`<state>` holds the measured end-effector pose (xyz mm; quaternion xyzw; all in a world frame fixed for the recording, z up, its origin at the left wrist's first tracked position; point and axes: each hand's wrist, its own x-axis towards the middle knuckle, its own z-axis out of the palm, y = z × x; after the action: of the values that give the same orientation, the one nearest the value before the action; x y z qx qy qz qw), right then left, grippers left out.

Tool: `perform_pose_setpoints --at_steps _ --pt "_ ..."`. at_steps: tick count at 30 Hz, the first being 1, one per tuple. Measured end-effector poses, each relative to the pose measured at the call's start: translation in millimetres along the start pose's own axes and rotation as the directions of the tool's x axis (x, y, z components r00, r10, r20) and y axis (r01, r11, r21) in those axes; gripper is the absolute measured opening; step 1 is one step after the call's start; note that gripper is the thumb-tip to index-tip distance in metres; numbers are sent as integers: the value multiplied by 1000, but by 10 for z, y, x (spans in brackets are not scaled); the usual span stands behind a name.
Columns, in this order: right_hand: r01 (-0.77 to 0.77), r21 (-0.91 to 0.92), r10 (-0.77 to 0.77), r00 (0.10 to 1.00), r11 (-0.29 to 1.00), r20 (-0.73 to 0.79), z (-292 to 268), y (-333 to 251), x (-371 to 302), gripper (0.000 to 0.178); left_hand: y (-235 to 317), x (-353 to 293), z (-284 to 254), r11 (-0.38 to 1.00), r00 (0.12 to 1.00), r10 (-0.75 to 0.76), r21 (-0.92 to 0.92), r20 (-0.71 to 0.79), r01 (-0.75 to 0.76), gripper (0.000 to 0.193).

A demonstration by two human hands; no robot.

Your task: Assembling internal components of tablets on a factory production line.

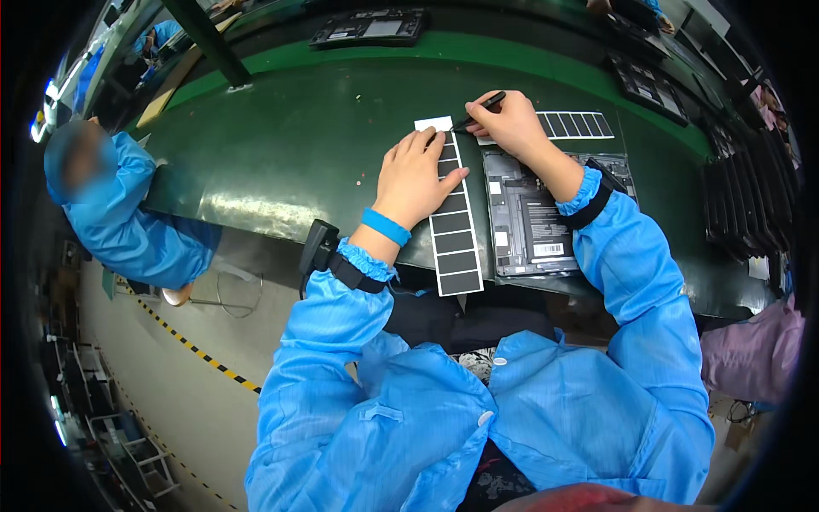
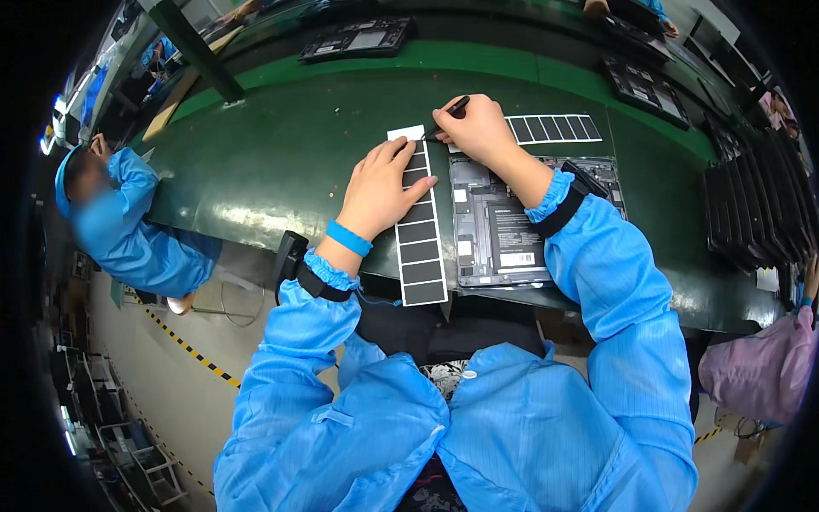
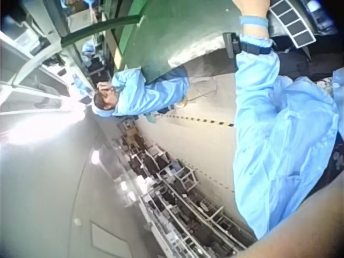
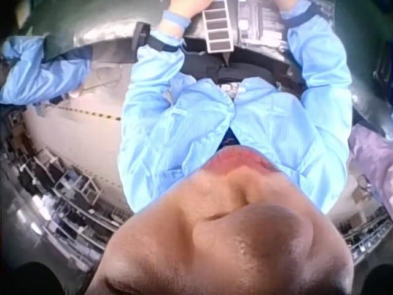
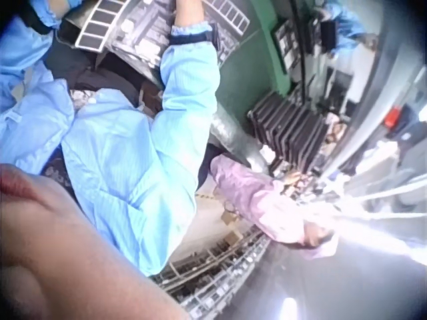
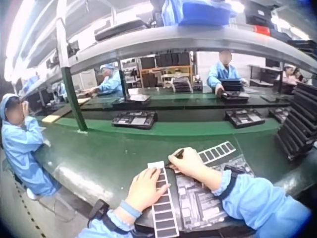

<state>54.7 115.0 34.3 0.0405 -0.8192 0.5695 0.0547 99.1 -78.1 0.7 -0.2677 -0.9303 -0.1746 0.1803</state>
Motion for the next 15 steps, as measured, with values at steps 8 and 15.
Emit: perform_pose_setpoints --at_steps 8,15 --pt "3 73 -1 999 997 -32 -5 27 2 27 1 7 1 1000 1000 -10 -9 18 10 60" --pt "-25 41 24 1000 999 20 -14 -26 -56 25 5 6 -20 1000 1000 -20 -13 18 20 60"
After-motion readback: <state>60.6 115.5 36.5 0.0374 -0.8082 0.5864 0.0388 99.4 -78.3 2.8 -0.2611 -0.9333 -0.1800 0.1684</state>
